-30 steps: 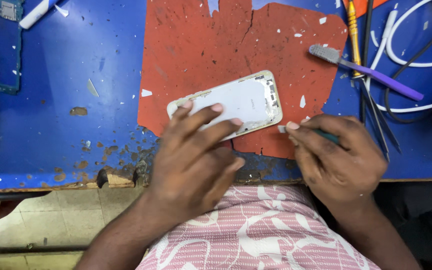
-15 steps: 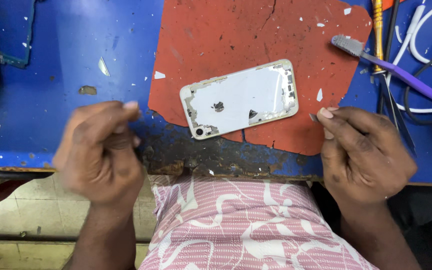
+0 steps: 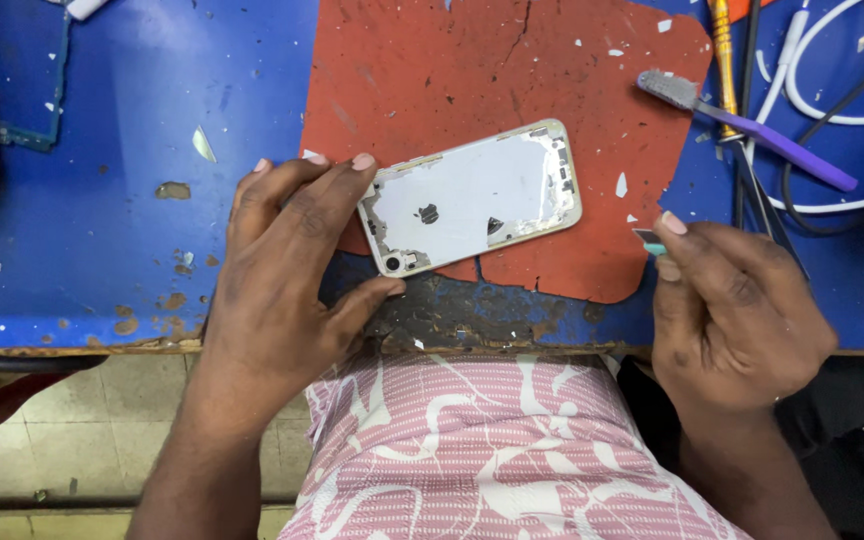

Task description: The person uses a prying tool to remove adhesive residue from the back of a white smartphone. They repeatedly scrape the surface and briefly apply heat with a heat gun to soften the adhesive before continuing to scrape.

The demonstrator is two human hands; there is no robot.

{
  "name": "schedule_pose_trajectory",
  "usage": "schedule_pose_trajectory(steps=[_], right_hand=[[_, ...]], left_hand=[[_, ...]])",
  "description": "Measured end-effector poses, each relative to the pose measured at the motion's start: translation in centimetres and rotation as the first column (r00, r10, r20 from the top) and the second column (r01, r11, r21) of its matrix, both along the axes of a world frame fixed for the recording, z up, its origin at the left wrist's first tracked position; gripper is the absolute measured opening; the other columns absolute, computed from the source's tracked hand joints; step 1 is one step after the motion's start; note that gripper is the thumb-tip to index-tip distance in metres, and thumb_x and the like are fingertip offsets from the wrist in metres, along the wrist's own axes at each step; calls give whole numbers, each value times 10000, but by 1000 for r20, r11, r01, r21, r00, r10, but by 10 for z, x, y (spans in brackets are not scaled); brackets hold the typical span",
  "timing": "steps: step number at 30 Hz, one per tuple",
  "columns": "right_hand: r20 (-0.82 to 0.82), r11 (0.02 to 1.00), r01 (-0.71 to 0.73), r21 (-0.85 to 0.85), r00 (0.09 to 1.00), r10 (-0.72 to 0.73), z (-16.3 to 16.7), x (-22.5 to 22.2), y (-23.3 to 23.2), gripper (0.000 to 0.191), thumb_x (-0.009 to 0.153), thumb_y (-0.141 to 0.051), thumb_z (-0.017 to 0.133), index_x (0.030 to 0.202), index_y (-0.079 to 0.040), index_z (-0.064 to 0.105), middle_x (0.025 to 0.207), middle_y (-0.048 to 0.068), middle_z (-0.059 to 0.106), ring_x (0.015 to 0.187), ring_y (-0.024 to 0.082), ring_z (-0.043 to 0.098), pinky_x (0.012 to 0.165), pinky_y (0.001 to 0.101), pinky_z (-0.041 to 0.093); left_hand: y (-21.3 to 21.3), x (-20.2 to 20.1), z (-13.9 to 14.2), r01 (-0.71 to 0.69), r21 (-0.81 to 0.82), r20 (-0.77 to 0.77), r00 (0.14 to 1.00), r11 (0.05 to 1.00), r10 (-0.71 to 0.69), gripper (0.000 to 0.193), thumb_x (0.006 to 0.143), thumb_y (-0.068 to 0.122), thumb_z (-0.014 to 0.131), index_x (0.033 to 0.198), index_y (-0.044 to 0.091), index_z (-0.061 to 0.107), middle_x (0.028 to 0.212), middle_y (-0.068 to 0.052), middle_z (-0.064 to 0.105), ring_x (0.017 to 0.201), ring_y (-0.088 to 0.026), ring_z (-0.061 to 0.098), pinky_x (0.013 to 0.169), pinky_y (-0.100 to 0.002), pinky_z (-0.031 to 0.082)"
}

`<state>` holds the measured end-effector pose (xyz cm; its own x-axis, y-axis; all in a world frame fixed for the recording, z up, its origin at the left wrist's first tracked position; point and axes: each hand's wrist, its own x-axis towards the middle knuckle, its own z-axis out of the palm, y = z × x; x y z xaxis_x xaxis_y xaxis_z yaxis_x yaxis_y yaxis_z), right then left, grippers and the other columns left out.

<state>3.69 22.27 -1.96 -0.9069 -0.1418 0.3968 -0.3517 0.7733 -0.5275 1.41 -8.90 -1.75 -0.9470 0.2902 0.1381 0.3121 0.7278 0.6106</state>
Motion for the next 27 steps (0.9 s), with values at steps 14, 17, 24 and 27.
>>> schedule_pose_trajectory(steps=[14, 17, 24, 27], right_hand=[[-22, 986, -2, 169, 1000, 5, 10, -19, -3, 282, 921, 81, 804, 1172, -38, 757, 1066, 108, 701, 908, 260, 667, 809, 353, 530], [12, 985, -13, 170, 1000, 11, 10, -19, -4, 308, 926, 63, 786, 1206, -61, 758, 1096, 91, 708, 977, 266, 673, 839, 343, 539], [-213, 959, 20, 284, 976, 43, 25, -11, 19, 291, 876, 59, 762, 1154, -17, 721, 1105, 130, 712, 982, 319, 689, 873, 403, 566], [-309, 893, 326, 310, 923, -229, 36, -9, 61, 320, 873, 31, 761, 1185, -7, 701, 1120, 154, 702, 993, 339, 682, 880, 417, 559]], left_hand=[[11, -14, -4, -7, 21, -34, 999, 1000, 8, 921, 723, 144, 911, 1522, 68, 460, 1411, -132, 596, 1340, -343, 520, 1248, -589, 286], [13, -16, -4, -30, 19, -26, 999, 999, 31, 923, 733, 125, 892, 1533, 64, 438, 1426, -154, 586, 1355, -353, 512, 1240, -594, 278], [11, -15, 2, -32, 45, -51, 998, 998, 35, 880, 790, 100, 843, 1553, 61, 407, 1452, -187, 561, 1402, -375, 491, 1253, -595, 271], [13, -16, 8, -15, 34, -45, 999, 999, 16, 874, 803, 129, 858, 1547, 57, 406, 1451, -199, 557, 1400, -387, 484, 1251, -579, 278]])
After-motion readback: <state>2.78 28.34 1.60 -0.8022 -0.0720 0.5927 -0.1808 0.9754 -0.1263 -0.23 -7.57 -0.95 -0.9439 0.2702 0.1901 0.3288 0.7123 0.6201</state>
